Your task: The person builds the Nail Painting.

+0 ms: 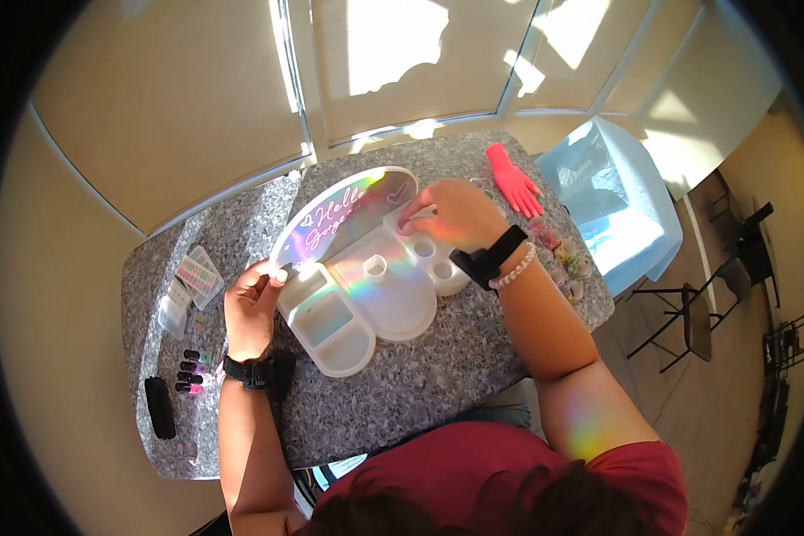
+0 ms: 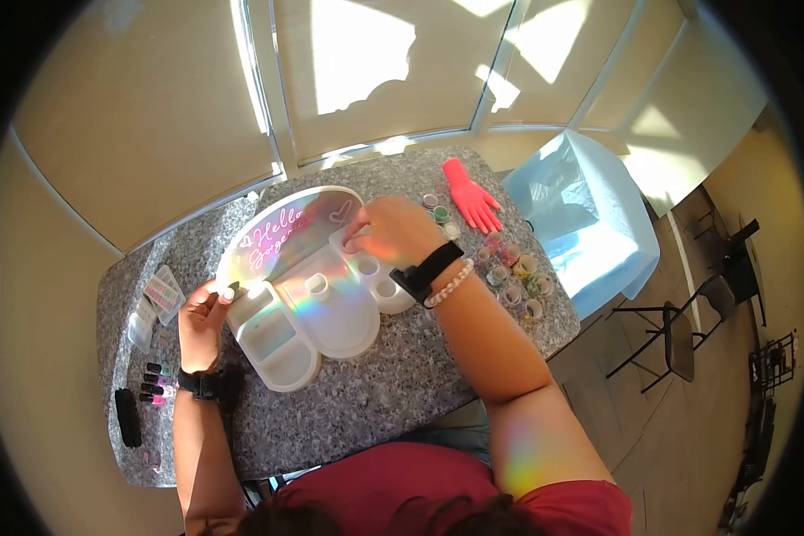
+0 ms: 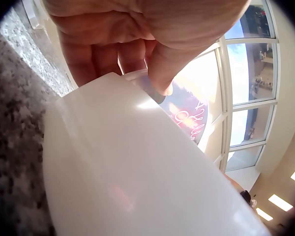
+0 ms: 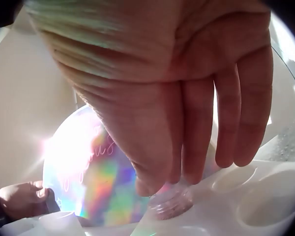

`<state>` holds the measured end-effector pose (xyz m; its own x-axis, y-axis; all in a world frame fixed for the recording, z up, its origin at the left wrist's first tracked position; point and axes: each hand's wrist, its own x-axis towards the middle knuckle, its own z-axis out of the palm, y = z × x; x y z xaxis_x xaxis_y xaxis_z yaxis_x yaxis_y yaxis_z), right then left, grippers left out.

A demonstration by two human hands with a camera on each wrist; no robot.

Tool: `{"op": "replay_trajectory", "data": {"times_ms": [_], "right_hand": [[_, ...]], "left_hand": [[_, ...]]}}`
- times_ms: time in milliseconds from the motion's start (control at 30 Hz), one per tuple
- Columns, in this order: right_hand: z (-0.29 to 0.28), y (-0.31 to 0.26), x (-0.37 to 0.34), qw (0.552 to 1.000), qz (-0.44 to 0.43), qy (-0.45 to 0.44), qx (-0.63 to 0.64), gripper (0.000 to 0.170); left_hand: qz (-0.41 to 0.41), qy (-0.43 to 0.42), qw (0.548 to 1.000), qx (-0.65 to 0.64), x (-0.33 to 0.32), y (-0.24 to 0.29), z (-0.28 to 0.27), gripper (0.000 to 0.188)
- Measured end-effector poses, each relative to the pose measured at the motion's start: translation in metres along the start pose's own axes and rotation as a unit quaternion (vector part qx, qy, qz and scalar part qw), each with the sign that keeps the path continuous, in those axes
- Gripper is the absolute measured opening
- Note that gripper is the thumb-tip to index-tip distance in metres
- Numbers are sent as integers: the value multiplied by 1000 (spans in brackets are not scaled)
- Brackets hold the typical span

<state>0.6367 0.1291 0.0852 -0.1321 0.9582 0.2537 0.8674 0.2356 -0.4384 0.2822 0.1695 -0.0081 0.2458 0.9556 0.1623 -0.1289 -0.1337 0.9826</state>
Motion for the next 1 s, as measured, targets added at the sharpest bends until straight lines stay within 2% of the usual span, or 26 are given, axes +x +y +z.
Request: {"op": "replay_trajectory", "data": {"times_ms": [67, 133, 167, 200, 233, 267, 333, 467, 533, 567, 633, 667, 767, 800, 867, 933, 1000], "right_hand": [[-23, 24, 7, 993, 111, -42, 10, 23], [-17, 72, 5, 986, 163, 40, -23, 26], [-10, 94, 2, 986, 164, 37, -22, 26], [-4, 114, -1, 979, 171, 86, -65, 29], [-5, 112, 0, 969, 177, 136, -107, 33], [-6, 110, 2, 969, 177, 140, -105, 33], [-12, 104, 4, 945, 271, 88, -158, 39], [-1, 121, 14, 947, 233, 101, -195, 39], [1, 126, 18, 943, 272, 34, -189, 36], [2, 128, 16, 943, 272, 33, -188, 36], [0, 122, 14, 968, 214, 85, -96, 32], [-2, 115, 13, 969, 213, 83, -96, 32], [-13, 75, 2, 982, 110, 84, 132, 29], [-14, 61, 0, 982, 109, 82, 131, 29], [-12, 41, -3, 994, 35, 42, 95, 29], [-5, 39, -2, 995, 19, 38, 93, 29], [5, 47, 1, 998, -12, 51, 30, 30]], "left_hand": [[7, 3, 1000, 3, 1, 1, -1, 26], [-2, -2, 1000, 22, 0, 3, -1, 26], [-5, -2, 1000, 22, -3, 2, 0, 26], [-4, 4, 1000, 30, -3, 1, 1, 25], [-2, 8, 999, 38, -2, 2, 1, 25], [1, 6, 999, 41, 0, 4, 0, 25], [4, 3, 999, 52, -2, 4, 1, 25], [0, 5, 999, 46, -3, 5, 1, 26], [-1, 4, 999, 52, -3, 7, 2, 26], [1, 2, 998, 57, -3, 7, 2, 26], [3, 1, 999, 53, -3, 7, 3, 26], [5, 0, 999, 48, -3, 7, 3, 26], [4, 0, 998, 70, -3, 7, 1, 26], [2, 2, 998, 69, -3, 6, 2, 26], [0, 4, 999, 53, -3, 5, 2, 27], [-1, 4, 999, 49, -3, 5, 2, 27], [-3, 5, 999, 45, -4, 7, 3, 27]]}}
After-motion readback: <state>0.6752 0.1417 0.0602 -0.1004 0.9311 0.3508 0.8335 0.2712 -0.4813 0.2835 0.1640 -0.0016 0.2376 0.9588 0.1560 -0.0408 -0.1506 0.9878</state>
